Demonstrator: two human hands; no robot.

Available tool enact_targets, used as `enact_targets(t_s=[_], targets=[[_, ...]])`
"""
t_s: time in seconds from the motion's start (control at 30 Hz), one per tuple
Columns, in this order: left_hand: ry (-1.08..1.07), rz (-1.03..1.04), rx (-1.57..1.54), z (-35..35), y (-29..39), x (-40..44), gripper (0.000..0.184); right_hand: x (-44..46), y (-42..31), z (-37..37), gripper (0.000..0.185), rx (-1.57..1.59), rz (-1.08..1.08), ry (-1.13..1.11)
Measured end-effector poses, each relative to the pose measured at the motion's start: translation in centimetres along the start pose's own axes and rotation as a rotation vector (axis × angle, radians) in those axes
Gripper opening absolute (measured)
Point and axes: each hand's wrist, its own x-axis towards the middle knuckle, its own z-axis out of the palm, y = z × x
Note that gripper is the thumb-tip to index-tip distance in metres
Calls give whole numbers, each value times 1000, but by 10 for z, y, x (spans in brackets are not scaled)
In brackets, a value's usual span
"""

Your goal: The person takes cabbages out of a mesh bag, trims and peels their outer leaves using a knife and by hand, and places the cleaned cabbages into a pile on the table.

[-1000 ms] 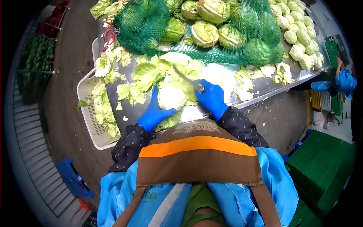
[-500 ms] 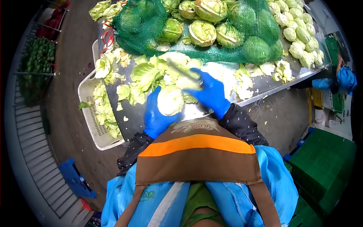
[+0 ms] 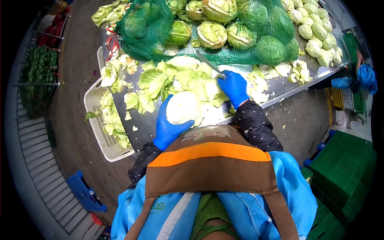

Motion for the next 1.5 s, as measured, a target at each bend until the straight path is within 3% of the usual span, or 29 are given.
enact_targets(t_s=[0.03, 0.1, 0.17, 0.2, 0.23, 0.3, 0.33, 0.37, 0.43, 0.47, 0.6, 0.73, 0.83, 0.87, 0.97, 1.0, 1.1, 1.2, 1.33, 1.43, 1.47, 1.5], targets=[[-7, -27, -44, -3, 3, 0, 88, -1, 4, -9, 25, -44, 24, 0], [2, -127, -175, -7, 12, -1, 83, -12, -4, -29, 37, 185, -42, 184], [27, -266, -348, -9, 24, -2, 77, -24, -27, -55, 53, 369, -26, 12], [48, -301, -462, -8, 25, -2, 75, -32, -31, -51, 58, 615, -99, -36], [66, -336, -576, -7, 26, -2, 72, -38, -37, -56, 65, 789, -84, -259], [51, -410, -753, -6, 23, -1, 68, -48, -61, -67, 72, 727, -275, -253], [19, -452, -814, -9, 14, -2, 66, -50, -74, -76, 80, 586, -269, -322], [-15, -495, -874, -11, 6, -2, 65, -50, -73, -66, 66, 487, -343, -289], [-118, -514, -924, -13, -8, -3, 71, -39, -51, -42, 46, 717, -159, -511], [-163, -518, -953, -13, -7, -1, 75, -37, -50, -44, 29, 905, -78, -471], [-222, -668, -1223, -14, 5, 0, 81, -31, -47, -63, 33, 1458, 195, -372], [-247, -652, -1614, -11, 15, 6, 77, -33, -45, -63, 50, 1250, -22, -507], [-311, -622, -1776, -13, 15, 6, 80, -36, -50, -39, 60, 1041, -254, -478], [-342, -601, -1809, -14, 13, 6, 83, -34, -47, -36, 44, 1091, -207, -549], [-377, -527, -1851, -14, 0, -2, 86, -23, -35, -45, 26, 1097, 253, -600], [-377, -501, -1856, -15, -3, -4, 86, -22, -31, -39, 18, 1094, 257, -436], [-171, -555, -1276, -24, 6, -7, 91, -25, -24, -39, 33, 829, 55, -221], [-219, -562, -1190, -31, 13, -13, 96, -29, -26, -42, 47, 975, -129, -147], [-403, 13, -274, -39, 42, 26, 105, -31, -29, -58, 58, 1340, -33, -657], [-351, 173, -217, -32, 55, 32, 110, -45, -25, -37, 65, 1566, 109, -1014], [-336, 309, 49, -38, 59, 35, 115, -49, -26, -33, 67, 1667, 184, -1024], [-266, 244, -112, -35, 63, 34, 116, -49, -26, -32, 68, 1719, 161, -1009]])
